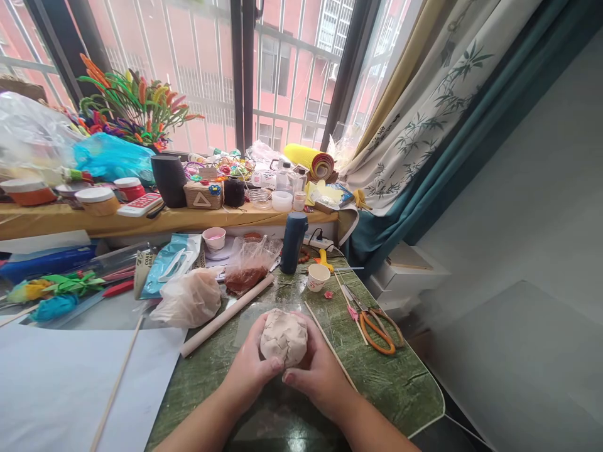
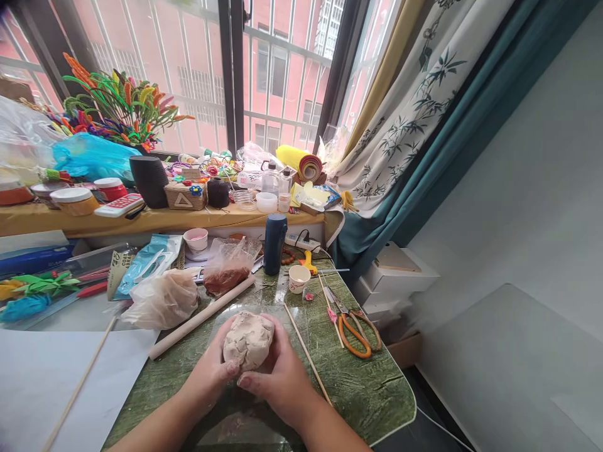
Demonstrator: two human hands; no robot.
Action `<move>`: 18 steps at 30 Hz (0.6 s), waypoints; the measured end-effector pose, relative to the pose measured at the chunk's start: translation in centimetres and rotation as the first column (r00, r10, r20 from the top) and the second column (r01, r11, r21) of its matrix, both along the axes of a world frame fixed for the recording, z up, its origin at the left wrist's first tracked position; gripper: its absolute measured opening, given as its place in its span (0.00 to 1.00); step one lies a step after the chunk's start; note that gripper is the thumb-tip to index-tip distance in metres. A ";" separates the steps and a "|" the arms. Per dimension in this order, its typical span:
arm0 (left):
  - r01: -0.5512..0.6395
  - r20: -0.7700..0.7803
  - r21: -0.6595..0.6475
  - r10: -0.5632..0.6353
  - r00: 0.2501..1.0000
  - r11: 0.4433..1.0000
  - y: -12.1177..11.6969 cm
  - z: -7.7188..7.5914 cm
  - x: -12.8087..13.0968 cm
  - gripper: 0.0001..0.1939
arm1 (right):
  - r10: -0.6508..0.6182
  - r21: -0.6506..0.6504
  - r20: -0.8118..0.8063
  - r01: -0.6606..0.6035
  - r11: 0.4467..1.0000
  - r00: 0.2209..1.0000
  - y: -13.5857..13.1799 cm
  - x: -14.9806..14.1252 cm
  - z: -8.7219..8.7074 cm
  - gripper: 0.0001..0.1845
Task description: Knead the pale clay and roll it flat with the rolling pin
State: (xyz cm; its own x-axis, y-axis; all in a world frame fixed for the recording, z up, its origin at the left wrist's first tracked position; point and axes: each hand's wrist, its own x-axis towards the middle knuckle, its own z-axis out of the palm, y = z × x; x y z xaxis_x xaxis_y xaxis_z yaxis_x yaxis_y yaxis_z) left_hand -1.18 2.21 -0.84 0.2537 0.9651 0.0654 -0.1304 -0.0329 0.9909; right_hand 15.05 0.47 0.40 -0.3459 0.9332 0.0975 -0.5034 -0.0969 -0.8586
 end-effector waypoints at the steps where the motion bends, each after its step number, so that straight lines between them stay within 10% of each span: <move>1: 0.008 0.032 0.000 -0.008 0.999 1.000 0.0 -0.1 0.1 0.57 | -0.034 0.036 0.031 0.033 0.999 0.999 0.0 -0.3 -0.1 0.50; 18: -0.131 0.130 -0.096 0.143 0.981 0.987 -0.1 0.7 0.0 0.38 | -0.316 0.036 0.072 0.315 0.949 0.946 -0.4 -4.0 -0.7 0.32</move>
State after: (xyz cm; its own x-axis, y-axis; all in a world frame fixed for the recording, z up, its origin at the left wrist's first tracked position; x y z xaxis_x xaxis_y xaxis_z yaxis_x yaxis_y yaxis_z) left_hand -1.16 2.09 -0.11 0.1134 0.9935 0.0049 -0.2642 0.0254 0.9641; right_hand 11.03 0.11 -0.30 -0.0413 0.9935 0.1059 -0.4383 0.0772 -0.8955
